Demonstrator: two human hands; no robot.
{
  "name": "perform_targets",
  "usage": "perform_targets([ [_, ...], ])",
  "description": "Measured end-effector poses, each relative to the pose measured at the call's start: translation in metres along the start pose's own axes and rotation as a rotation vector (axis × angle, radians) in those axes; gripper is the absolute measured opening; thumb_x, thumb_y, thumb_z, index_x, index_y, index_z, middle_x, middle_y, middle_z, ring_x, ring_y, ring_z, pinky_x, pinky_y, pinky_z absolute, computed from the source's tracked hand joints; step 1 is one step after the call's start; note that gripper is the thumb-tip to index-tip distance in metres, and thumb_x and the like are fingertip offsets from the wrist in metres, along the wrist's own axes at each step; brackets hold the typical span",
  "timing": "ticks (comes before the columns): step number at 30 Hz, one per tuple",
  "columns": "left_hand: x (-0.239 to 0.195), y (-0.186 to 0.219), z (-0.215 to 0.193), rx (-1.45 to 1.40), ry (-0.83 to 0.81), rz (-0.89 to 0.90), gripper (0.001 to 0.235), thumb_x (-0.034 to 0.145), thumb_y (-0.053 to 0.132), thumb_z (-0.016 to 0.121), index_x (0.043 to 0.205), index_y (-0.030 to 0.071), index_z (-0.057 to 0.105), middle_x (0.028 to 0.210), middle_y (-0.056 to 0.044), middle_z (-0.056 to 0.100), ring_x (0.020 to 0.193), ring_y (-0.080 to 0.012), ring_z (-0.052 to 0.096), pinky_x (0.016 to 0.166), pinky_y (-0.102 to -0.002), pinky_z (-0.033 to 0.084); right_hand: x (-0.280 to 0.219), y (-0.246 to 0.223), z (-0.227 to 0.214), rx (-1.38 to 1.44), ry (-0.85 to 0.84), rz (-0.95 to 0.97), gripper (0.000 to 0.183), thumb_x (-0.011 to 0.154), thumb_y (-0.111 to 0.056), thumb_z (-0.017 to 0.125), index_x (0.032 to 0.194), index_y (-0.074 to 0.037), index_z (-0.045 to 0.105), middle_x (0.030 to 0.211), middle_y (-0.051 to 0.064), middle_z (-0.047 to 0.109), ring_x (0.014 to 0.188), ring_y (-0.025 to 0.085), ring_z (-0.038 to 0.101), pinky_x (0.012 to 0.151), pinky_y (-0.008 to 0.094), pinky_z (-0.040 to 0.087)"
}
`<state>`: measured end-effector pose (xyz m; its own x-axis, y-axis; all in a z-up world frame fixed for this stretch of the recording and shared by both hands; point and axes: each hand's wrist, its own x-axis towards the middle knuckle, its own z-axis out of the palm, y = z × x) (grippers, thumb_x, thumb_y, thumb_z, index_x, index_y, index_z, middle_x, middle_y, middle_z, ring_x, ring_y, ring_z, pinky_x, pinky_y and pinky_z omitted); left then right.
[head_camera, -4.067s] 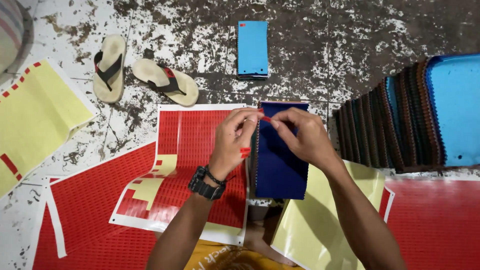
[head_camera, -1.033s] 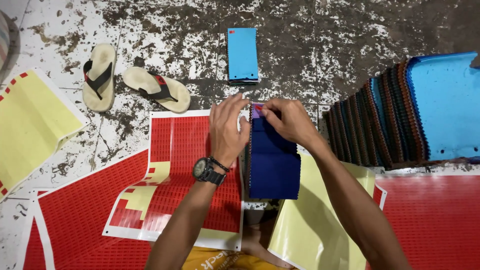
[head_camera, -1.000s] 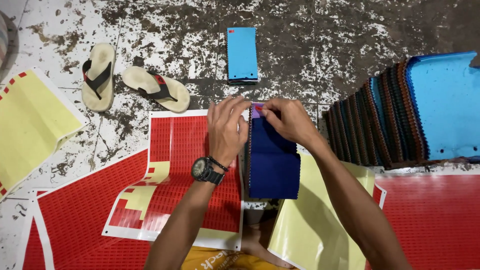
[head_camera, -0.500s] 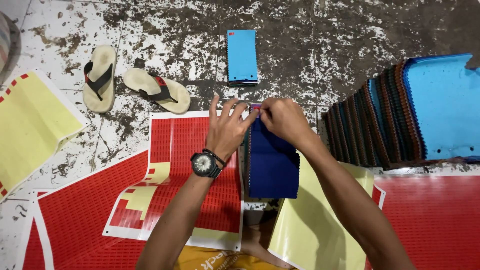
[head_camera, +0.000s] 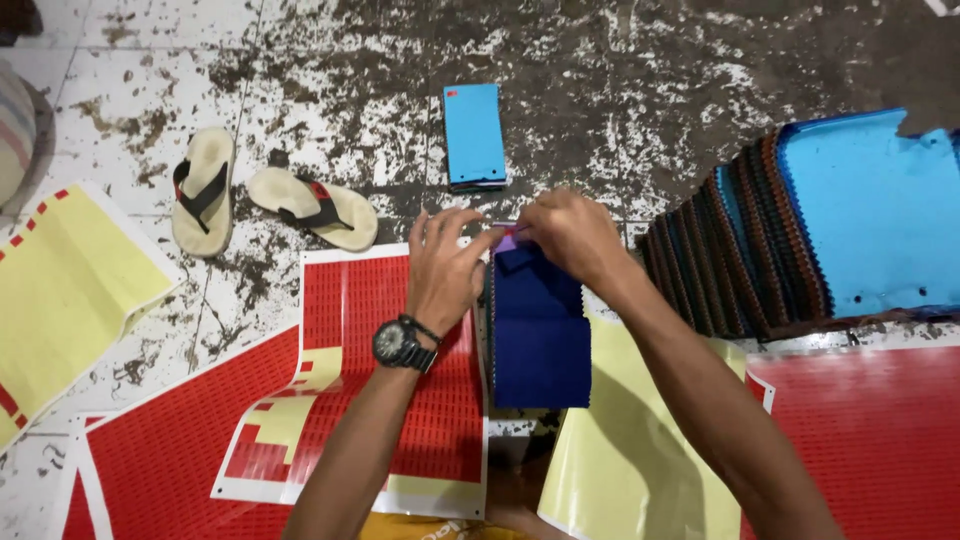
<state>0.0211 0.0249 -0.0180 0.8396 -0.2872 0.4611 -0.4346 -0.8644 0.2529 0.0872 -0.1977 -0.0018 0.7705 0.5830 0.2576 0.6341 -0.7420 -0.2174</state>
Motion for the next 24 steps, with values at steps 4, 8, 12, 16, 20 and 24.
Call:
perform_targets([
  [4,-0.004,-0.003,0.005,-0.57,0.095,-0.231,0.046,0.091,0.0,0.048,0.13,0.018,0.065,0.122,-0.008,0.059,0.124,-0.0326,0.057,0.108,-0.056,0.043,-0.012,0.008,0.027,-0.152,0.324,-0.179,0.023,0.098,-0.028,0.067,0.076,-0.022,0.066,0.081,-0.004,0.066,0.077,0.02,0.066,0.058,0.034,0.05],
  [8,0.005,0.025,-0.043,-1.002,0.209,-0.402,0.057,0.078,-0.015,0.044,0.131,0.002,0.059,0.12,-0.022,0.057,0.1,-0.0397,0.073,0.091,-0.051,0.058,-0.026,-0.014,0.001,-0.017,0.239,-0.223,0.013,0.085,-0.023,0.072,0.077,-0.016,0.065,0.086,0.0,0.065,0.081,0.025,0.065,0.063,0.037,0.053],
  [12,0.012,0.018,-0.033,-1.182,0.133,-0.46,0.054,0.078,-0.012,0.045,0.128,0.001,0.058,0.118,-0.022,0.059,0.095,-0.0349,0.075,0.088,-0.047,0.061,-0.017,-0.045,-0.046,0.543,-0.02,0.084,0.02,0.086,-0.017,0.075,0.104,-0.008,0.076,0.09,0.017,0.077,0.09,0.04,0.073,0.078,0.047,0.058],
  [16,0.016,0.025,-0.037,-1.182,0.095,-0.458,0.054,0.078,-0.013,0.046,0.128,0.004,0.061,0.119,-0.02,0.062,0.093,-0.0296,0.076,0.083,-0.042,0.061,-0.01,-0.049,-0.054,0.61,-0.02,0.164,0.02,0.09,-0.012,0.071,0.109,-0.008,0.077,0.091,0.017,0.079,0.089,0.041,0.074,0.075,0.047,0.058],
  [20,0.018,0.026,-0.034,-1.163,0.106,-0.437,0.052,0.077,-0.011,0.049,0.125,0.004,0.062,0.115,-0.019,0.061,0.091,-0.0277,0.075,0.084,-0.042,0.061,-0.008,-0.051,-0.054,0.623,-0.08,0.183,0.015,0.091,-0.01,0.07,0.103,-0.007,0.078,0.084,0.017,0.079,0.083,0.038,0.076,0.074,0.044,0.058],
  [24,0.016,0.024,-0.029,-1.148,0.112,-0.437,0.052,0.077,-0.014,0.049,0.125,0.002,0.062,0.115,-0.021,0.062,0.091,-0.0289,0.074,0.083,-0.043,0.062,-0.011,-0.048,-0.048,0.632,-0.088,0.232,0.011,0.092,-0.01,0.07,0.1,-0.006,0.076,0.079,0.016,0.078,0.076,0.034,0.076,0.069,0.042,0.058],
])
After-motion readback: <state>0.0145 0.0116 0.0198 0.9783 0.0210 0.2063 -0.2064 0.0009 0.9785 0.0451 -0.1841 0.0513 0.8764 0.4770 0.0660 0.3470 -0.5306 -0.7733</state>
